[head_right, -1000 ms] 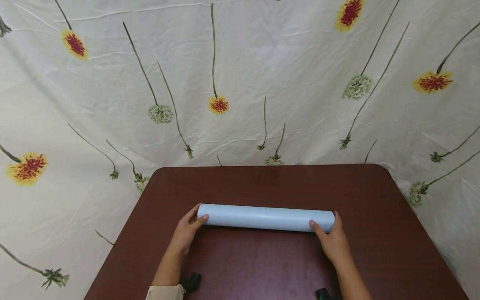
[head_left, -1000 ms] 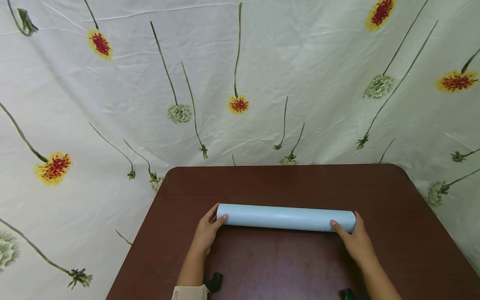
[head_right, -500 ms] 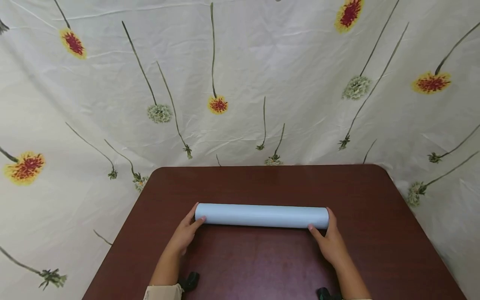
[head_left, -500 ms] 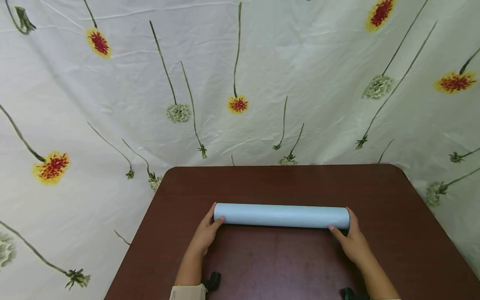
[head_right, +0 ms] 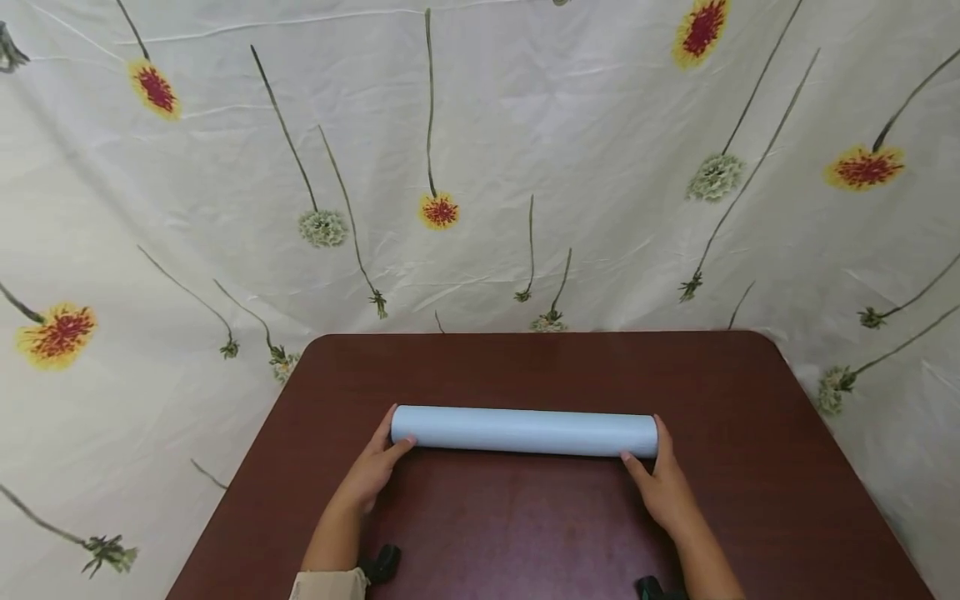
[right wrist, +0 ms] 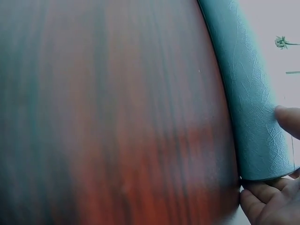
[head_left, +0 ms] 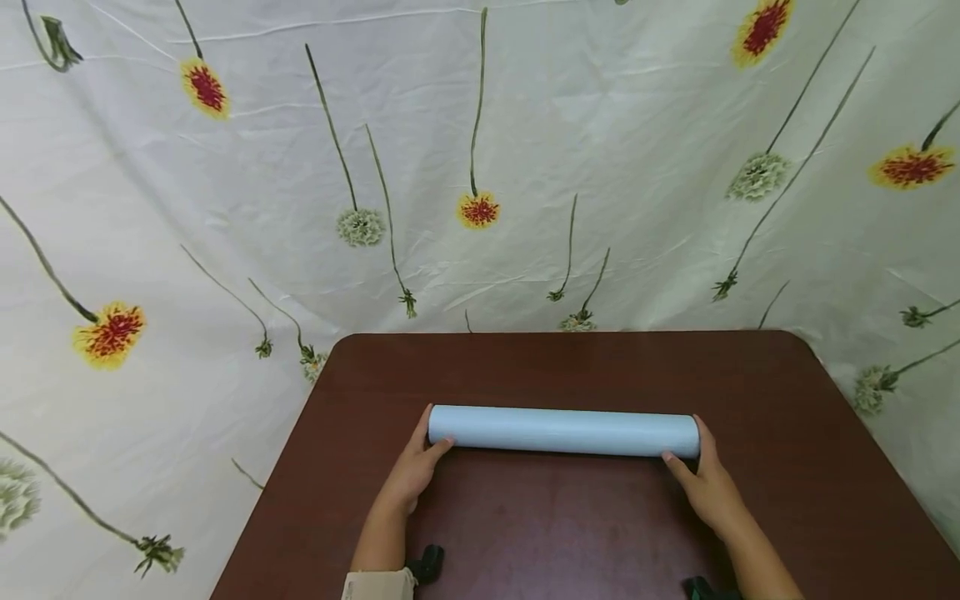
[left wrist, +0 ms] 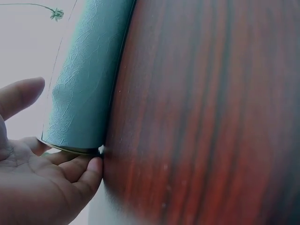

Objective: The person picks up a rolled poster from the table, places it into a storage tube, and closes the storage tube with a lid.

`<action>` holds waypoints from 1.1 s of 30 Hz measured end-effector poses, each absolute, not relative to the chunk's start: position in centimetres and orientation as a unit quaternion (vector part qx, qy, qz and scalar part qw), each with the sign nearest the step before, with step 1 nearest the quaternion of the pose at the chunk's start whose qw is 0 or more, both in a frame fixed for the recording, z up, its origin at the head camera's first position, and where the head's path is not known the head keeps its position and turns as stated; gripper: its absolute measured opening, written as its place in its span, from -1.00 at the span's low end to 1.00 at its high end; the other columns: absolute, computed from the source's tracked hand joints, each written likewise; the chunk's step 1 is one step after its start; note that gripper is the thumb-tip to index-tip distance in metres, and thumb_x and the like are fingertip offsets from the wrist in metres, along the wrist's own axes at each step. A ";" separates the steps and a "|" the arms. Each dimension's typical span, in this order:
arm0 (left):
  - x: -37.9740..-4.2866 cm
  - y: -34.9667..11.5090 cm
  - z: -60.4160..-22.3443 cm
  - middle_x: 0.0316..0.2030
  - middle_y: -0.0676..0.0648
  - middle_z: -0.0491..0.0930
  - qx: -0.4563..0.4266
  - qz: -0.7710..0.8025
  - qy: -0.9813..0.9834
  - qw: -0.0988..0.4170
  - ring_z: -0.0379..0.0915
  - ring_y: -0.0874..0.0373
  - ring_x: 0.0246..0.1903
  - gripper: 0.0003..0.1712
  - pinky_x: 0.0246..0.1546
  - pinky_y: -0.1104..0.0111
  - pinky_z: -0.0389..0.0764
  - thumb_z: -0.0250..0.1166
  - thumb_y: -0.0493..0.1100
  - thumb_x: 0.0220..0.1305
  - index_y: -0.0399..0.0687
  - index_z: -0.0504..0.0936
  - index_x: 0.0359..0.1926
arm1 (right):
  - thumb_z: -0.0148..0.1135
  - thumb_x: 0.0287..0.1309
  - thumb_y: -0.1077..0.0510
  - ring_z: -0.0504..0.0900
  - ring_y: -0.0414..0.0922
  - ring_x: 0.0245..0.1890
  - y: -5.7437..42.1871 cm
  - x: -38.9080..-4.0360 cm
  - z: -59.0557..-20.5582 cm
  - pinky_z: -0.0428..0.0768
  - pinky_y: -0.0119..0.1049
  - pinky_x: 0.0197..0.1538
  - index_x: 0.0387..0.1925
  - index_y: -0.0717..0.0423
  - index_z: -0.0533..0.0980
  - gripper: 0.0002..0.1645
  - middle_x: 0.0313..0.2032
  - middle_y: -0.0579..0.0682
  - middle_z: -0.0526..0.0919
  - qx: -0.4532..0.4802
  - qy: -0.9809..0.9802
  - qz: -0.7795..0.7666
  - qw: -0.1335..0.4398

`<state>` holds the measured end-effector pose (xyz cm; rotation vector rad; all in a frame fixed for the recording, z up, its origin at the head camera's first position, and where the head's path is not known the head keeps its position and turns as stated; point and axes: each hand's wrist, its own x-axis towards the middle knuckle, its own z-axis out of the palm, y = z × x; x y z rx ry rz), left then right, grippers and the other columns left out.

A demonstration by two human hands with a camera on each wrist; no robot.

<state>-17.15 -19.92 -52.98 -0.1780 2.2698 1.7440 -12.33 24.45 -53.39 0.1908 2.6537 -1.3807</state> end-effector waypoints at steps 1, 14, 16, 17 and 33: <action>-17.1 -19.9 -52.9 0.55 -0.05 -0.27 -0.060 0.605 0.782 0.136 -0.40 -0.16 0.53 -0.05 0.39 -0.29 -0.18 0.18 0.16 0.34 0.43 -0.24 0.52 | -0.05 0.31 -0.36 -0.10 0.49 0.41 24.5 -12.3 -53.3 0.11 0.45 0.23 0.49 -0.16 -0.56 0.14 0.48 0.42 -0.25 0.066 0.882 -0.461 0.076; -16.4 -19.7 -52.2 0.55 0.00 -0.29 -0.072 0.607 0.779 0.144 -0.41 -0.14 0.53 -0.16 0.39 -0.29 -0.16 0.06 -0.02 0.43 0.38 -0.23 0.53 | 0.07 0.23 -0.38 -0.21 0.42 0.46 24.9 -12.5 -52.9 0.03 0.46 0.28 0.49 -0.29 -0.53 0.19 0.52 0.25 -0.37 0.101 0.845 -0.519 0.072; -16.4 -19.8 -52.1 0.55 0.00 -0.25 -0.079 0.609 0.777 0.140 -0.36 -0.16 0.53 -0.21 0.38 -0.30 -0.15 -0.04 -0.11 0.44 0.34 -0.20 0.53 | 0.07 0.25 -0.34 -0.13 0.42 0.45 25.1 -12.2 -52.8 0.09 0.44 0.28 0.50 -0.27 -0.51 0.17 0.51 0.32 -0.27 0.099 0.844 -0.524 0.060; -16.4 -19.9 -52.0 0.55 -0.01 -0.21 -0.086 0.611 0.775 0.137 -0.30 -0.17 0.52 -0.25 0.38 -0.29 -0.13 -0.09 -0.12 0.44 0.33 -0.18 0.53 | 0.07 0.26 -0.33 -0.10 0.42 0.45 25.1 -12.1 -52.7 0.11 0.43 0.28 0.50 -0.26 -0.50 0.16 0.50 0.35 -0.20 0.099 0.844 -0.525 0.054; -16.1 -20.8 -51.5 0.50 -0.16 0.02 -0.099 0.623 0.769 0.100 0.09 -0.22 0.42 -0.27 0.37 -0.16 0.14 0.05 0.15 0.43 0.22 0.03 0.50 | 0.04 0.25 -0.37 -0.12 0.45 0.43 26.1 -11.7 -51.1 0.10 0.47 0.21 0.51 -0.31 -0.45 0.12 0.50 0.34 -0.17 0.088 0.865 -0.488 0.075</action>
